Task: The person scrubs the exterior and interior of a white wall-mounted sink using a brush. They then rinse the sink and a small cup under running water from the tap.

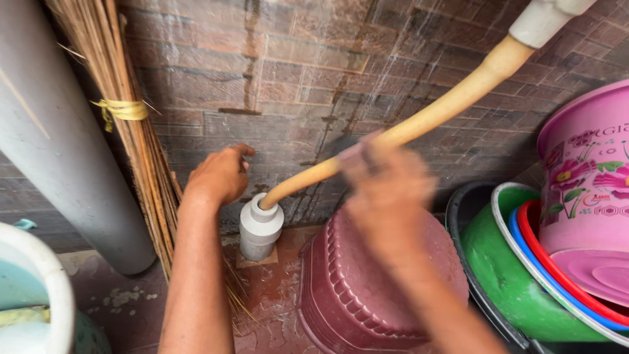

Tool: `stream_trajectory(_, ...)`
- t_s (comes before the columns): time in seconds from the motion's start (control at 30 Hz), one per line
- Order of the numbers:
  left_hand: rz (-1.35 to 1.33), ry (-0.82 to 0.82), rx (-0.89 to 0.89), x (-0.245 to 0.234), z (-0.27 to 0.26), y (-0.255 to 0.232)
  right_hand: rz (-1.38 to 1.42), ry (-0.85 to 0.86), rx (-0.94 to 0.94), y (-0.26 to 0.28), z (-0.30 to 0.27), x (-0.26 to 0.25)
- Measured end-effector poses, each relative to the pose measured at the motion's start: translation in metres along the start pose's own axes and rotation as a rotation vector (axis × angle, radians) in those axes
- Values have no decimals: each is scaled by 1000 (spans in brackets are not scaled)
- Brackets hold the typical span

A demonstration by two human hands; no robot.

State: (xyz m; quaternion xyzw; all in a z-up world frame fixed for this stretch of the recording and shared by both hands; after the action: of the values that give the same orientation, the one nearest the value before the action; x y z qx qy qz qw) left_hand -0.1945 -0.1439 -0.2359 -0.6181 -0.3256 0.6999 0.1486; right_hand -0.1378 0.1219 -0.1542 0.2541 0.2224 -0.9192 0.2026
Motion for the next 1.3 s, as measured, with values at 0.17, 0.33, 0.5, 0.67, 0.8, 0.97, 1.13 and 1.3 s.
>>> stream_trajectory(0.17,-9,26,-8,16,12,3,52,-118,25,-42,6,-31)
stream_trajectory(0.33,31,41,-10,15,8,-13,319,48,-132,77,-12,72)
stream_trajectory(0.5,32,61,-3,7,-1,-22,-28,382,-300,125,-17,111)
stream_trajectory(0.67,7,32,51,5,4,-18,-34,9,-87,1,22,-13)
stream_trajectory(0.8,-50,78,114,31,17,-12,-132,-110,-74,-76,34,-78)
stream_trajectory(0.97,-262,189,345,79,29,-39,-207,-42,-112,-21,28,-16)
stream_trajectory(1.13,-321,35,319,95,24,-35,153,122,-123,44,0,52)
stream_trajectory(1.3,-332,76,278,89,15,-48,-31,-11,-127,-36,27,-19)
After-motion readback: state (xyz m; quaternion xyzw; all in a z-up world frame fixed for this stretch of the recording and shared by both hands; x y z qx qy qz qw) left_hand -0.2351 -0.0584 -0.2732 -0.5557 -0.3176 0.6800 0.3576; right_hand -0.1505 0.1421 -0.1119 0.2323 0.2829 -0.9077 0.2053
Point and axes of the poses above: each hand's wrist, its own z-axis towards the middle knuckle, its own x-axis out of the palm, y = z × x, the point moved 6 cm from there along z, towards the middle knuckle
